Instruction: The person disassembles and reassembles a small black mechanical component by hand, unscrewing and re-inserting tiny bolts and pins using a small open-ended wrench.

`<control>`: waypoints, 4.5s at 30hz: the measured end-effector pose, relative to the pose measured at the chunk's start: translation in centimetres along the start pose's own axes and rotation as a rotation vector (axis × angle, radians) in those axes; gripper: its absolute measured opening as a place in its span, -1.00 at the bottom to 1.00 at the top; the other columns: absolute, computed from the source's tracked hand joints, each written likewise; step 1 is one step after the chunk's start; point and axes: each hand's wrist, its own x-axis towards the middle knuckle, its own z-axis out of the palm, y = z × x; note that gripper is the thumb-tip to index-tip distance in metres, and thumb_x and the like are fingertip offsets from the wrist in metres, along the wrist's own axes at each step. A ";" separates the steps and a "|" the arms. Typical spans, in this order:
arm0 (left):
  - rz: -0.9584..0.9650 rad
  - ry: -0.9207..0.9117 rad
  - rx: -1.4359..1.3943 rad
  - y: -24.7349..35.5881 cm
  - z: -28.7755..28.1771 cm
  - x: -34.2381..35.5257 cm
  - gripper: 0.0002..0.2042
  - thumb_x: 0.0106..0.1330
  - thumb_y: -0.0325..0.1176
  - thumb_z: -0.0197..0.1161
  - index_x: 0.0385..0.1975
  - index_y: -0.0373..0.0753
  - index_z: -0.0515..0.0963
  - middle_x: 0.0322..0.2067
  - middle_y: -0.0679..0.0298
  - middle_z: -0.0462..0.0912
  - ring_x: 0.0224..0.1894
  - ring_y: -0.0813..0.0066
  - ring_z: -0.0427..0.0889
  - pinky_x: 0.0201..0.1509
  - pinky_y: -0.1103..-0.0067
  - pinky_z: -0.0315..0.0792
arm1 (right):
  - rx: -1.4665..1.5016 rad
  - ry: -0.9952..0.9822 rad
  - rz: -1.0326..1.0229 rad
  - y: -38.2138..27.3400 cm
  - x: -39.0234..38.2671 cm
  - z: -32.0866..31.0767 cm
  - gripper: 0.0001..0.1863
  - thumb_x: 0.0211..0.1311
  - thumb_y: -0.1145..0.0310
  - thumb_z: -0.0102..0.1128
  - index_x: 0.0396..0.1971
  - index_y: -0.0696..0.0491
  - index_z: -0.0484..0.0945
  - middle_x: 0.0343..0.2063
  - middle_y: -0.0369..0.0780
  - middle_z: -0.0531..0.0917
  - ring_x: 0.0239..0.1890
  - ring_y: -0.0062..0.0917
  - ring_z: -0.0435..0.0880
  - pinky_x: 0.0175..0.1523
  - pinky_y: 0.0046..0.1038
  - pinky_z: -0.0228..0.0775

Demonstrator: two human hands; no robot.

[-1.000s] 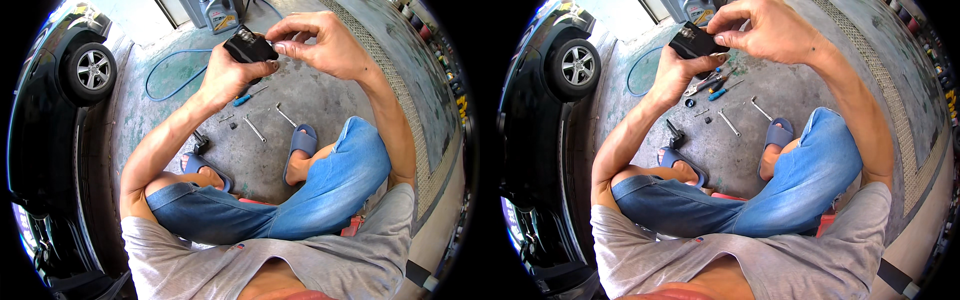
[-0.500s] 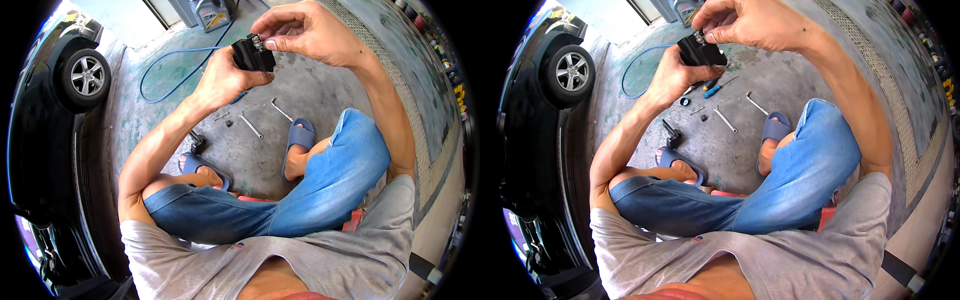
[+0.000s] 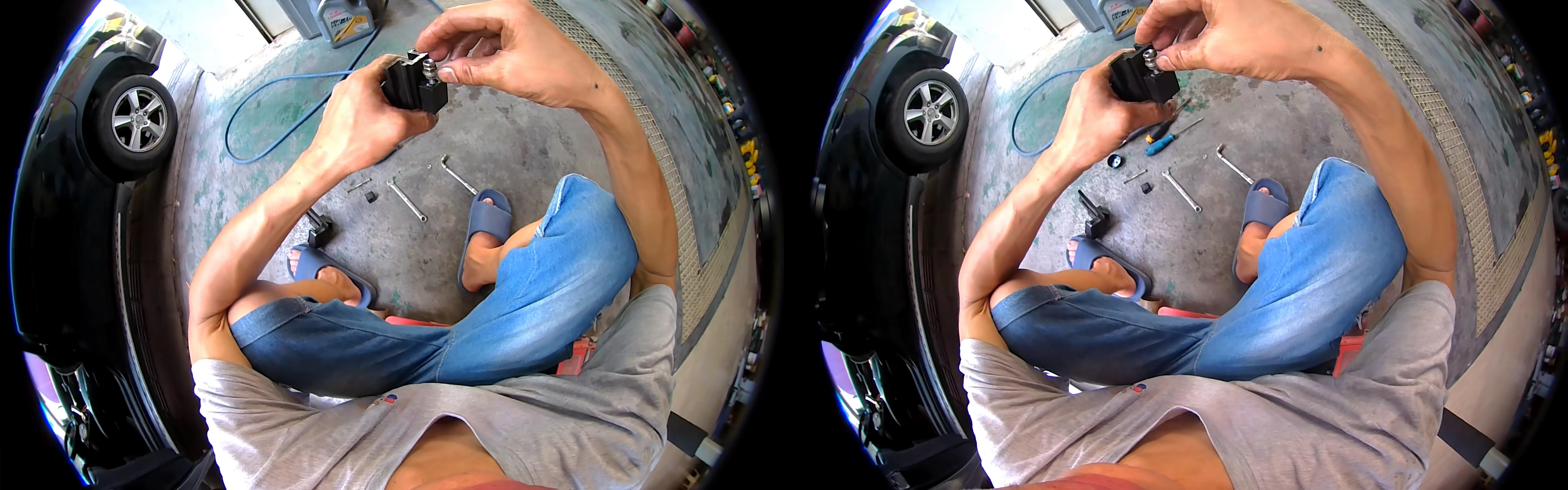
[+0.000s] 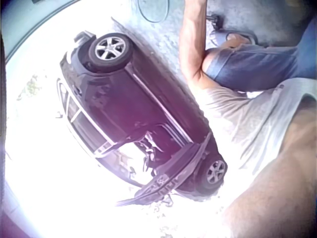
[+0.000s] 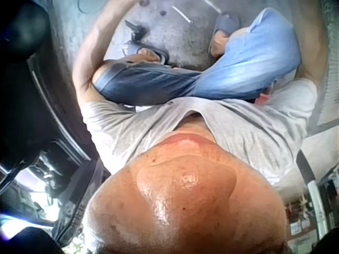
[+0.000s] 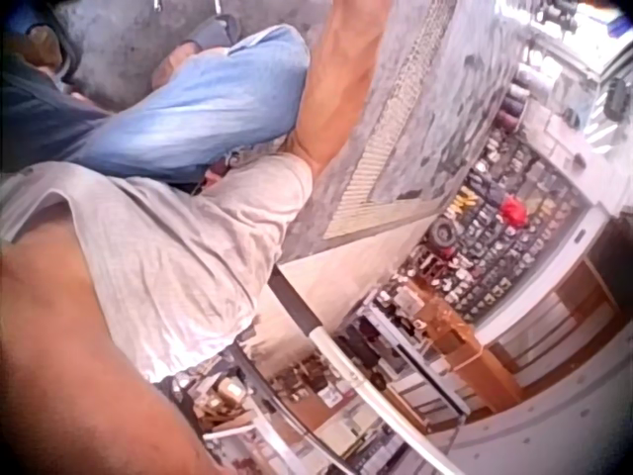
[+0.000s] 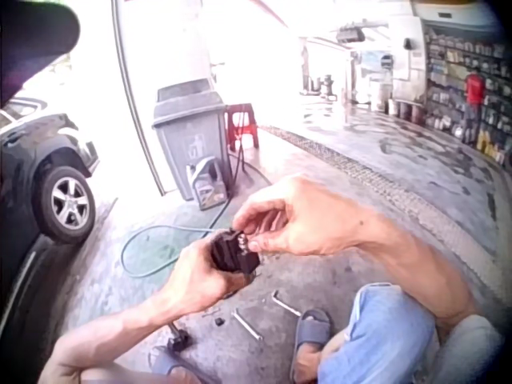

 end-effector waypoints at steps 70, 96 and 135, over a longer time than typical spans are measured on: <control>0.175 0.274 0.240 -0.8 -0.3 0.4 -0.36 -0.03 -0.30 0.55 0.14 -0.24 0.54 0.09 -0.07 0.54 0.15 -0.06 0.58 0.23 0.20 0.52 | -0.329 0.222 -0.330 0.6 0.3 3.0 -0.41 0.05 0.55 0.48 0.16 -0.02 0.61 -0.35 -0.26 0.69 -0.28 -0.51 0.69 -0.19 -0.47 0.56; 0.291 0.426 0.250 -1.0 0.0 0.5 -0.28 -0.07 -0.30 0.62 0.21 -0.20 0.53 0.03 0.03 0.58 0.10 0.06 0.66 0.19 0.28 0.56 | -0.295 0.264 -0.460 0.4 0.4 3.0 -0.34 -0.01 0.59 0.53 0.19 -0.03 0.63 -0.36 -0.30 0.69 -0.34 -0.60 0.67 -0.25 -0.53 0.55; 0.338 0.433 0.240 -1.2 0.1 0.5 -0.34 -0.06 -0.31 0.61 0.13 -0.22 0.54 0.05 0.00 0.57 0.12 0.01 0.60 0.20 0.24 0.54 | -0.289 0.240 -0.470 0.4 0.3 2.8 -0.37 -0.02 0.63 0.50 0.16 -0.01 0.66 -0.33 -0.28 0.69 -0.30 -0.58 0.67 -0.21 -0.53 0.56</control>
